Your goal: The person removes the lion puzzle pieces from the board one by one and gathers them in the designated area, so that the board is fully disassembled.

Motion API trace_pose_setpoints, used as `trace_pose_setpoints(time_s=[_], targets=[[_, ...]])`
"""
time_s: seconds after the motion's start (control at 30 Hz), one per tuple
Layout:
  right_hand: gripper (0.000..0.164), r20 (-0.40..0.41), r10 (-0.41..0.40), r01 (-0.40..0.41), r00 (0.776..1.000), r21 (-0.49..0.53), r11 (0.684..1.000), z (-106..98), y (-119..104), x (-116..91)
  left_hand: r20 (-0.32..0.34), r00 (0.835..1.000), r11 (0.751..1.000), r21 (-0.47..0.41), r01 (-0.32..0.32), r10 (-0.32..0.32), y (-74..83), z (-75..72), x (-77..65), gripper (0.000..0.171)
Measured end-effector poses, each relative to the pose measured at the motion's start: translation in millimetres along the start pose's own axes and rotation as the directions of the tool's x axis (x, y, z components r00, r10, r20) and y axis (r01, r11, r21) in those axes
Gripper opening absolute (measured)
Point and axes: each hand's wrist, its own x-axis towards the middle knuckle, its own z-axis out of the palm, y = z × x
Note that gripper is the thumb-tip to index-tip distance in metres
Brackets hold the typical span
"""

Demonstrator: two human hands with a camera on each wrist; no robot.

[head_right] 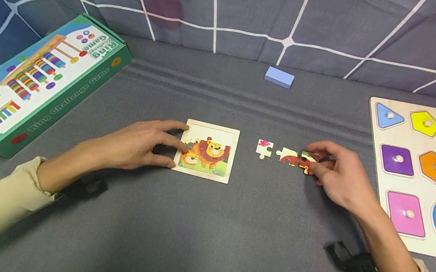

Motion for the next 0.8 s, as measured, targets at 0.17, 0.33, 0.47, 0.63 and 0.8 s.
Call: trace_pose_setpoints(time_s=[0.17, 0.33, 0.47, 0.63, 0.8], targets=[[0.027, -0.014, 0.013, -0.013, 1.0, -0.023, 1.0, -2.6, 1.5, -0.9, 0.002, 1.0, 1.0, -0.008, 0.01, -0.01, 0.4, -0.3, 0.5, 0.037], [0.026, -0.019, 0.035, -0.036, 0.999, -0.062, 0.997, -5.2, 4.1, -2.1, 0.004, 1.0, 1.0, -0.013, 0.009, -0.009, 1.0, -0.8, 0.9, 0.037], [0.024, -0.037, 0.017, -0.022, 0.999, -0.138, 0.99, -5.6, 5.6, -2.2, 0.004, 1.0, 1.0, -0.009, 0.01, -0.01, 1.2, -0.9, 1.2, 0.037], [0.026, -0.049, -0.026, 0.015, 0.998, -0.224, 0.974, -4.8, 6.4, -2.1, 0.001, 1.0, 1.0, -0.018, 0.018, -0.018, 1.4, -0.6, 0.9, 0.037], [0.028, -0.047, -0.055, 0.04, 0.997, -0.273, 0.961, -4.5, 7.0, -3.2, -0.006, 0.999, 0.997, -0.058, 0.047, -0.047, 1.6, 0.5, 1.1, 0.045]])
